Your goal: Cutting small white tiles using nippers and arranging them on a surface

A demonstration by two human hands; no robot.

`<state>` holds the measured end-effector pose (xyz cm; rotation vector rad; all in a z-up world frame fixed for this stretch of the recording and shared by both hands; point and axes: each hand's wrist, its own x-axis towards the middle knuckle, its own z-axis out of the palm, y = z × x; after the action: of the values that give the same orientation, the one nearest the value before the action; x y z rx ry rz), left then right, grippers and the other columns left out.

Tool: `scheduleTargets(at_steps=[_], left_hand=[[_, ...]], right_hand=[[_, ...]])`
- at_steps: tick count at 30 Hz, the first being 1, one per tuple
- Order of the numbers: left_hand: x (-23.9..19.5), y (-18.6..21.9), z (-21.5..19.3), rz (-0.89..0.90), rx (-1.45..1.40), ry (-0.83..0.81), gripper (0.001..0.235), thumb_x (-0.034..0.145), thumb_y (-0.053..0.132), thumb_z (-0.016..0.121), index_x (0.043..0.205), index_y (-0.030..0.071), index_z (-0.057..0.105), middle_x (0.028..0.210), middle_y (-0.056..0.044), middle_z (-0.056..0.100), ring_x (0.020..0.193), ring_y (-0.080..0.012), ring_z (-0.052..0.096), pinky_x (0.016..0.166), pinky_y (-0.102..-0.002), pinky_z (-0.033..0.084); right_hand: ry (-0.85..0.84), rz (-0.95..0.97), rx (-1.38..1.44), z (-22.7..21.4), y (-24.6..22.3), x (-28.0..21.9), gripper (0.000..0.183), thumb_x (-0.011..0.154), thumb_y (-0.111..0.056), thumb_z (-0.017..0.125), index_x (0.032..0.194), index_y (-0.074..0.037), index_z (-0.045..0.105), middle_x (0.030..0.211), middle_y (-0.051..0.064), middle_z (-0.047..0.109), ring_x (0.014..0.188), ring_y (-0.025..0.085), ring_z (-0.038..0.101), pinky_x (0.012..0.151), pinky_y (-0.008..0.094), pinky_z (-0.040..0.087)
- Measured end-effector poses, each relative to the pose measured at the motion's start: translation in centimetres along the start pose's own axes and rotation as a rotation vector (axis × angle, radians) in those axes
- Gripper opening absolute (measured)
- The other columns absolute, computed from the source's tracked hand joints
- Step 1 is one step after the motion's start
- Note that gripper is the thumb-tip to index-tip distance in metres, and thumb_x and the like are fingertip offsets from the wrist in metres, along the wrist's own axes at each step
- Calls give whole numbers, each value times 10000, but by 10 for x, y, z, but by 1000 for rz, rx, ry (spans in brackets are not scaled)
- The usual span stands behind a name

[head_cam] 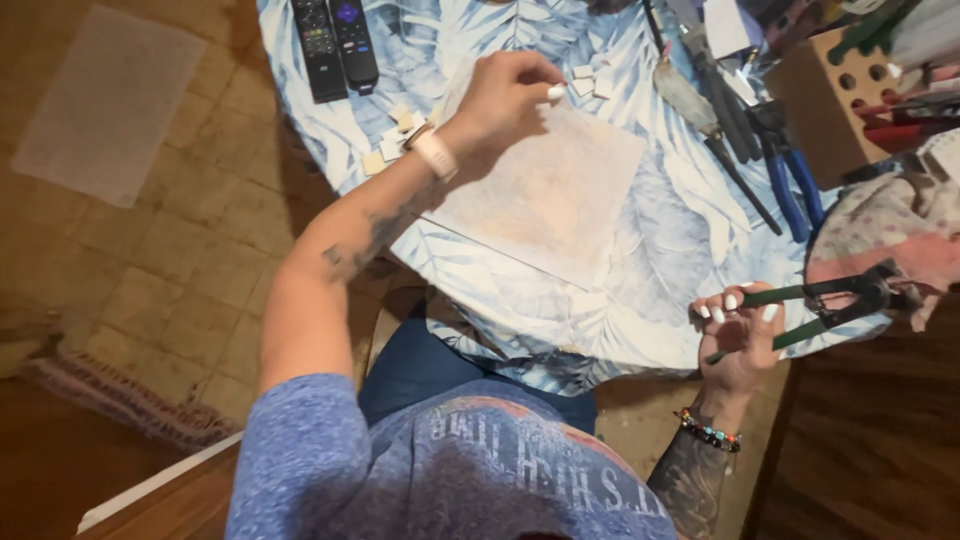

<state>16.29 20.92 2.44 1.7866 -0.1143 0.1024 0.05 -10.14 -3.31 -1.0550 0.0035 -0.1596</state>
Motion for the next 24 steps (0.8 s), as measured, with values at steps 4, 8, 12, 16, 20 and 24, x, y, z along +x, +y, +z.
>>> scheduleTargets(at_steps=[4,8,12,16,20,24], left_hand=[[61,-65,20,256,311,-25,137,628,93,590,693,162,689,686,31,675,669,-93,610,629,-236,450],[76,-86,-2,447,395,14,218,712,126,652,921,66,636,909,-82,637,842,-209,594,749,-326,453],[43,-82,-61,5,41,45,183,755,191,555,921,138,613,967,31,614,804,-90,587,586,-227,592],[-31,-50,-133,105,278,60,202,844,280,532,959,116,562,927,9,585,793,-118,606,537,-239,564],[-97,-46,-149,205,653,157,168,836,172,514,953,95,608,859,-16,625,749,-132,534,718,-340,339],[-140,-66,-141,173,712,207,324,700,211,688,947,25,592,960,-91,534,895,-247,405,719,-333,365]], right_hand=[[29,-14,-4,-1,1,0,229,868,-317,494,943,-103,471,757,21,422,652,150,404,660,300,367],[-19,-10,0,-10,4,4,232,875,-324,486,966,-111,474,768,11,422,652,143,407,671,302,381],[-13,20,-6,-2,1,2,228,863,-341,507,967,-143,465,799,-16,420,696,119,431,686,286,379],[30,65,10,0,-1,1,234,854,-365,530,972,-166,499,803,-22,449,693,105,428,670,262,374],[-21,71,-41,-5,-1,0,222,878,-376,506,997,-188,499,839,-45,446,719,94,423,705,262,360],[11,65,-69,0,-3,0,220,861,-364,535,980,-182,502,823,-43,457,715,98,436,691,268,368]])
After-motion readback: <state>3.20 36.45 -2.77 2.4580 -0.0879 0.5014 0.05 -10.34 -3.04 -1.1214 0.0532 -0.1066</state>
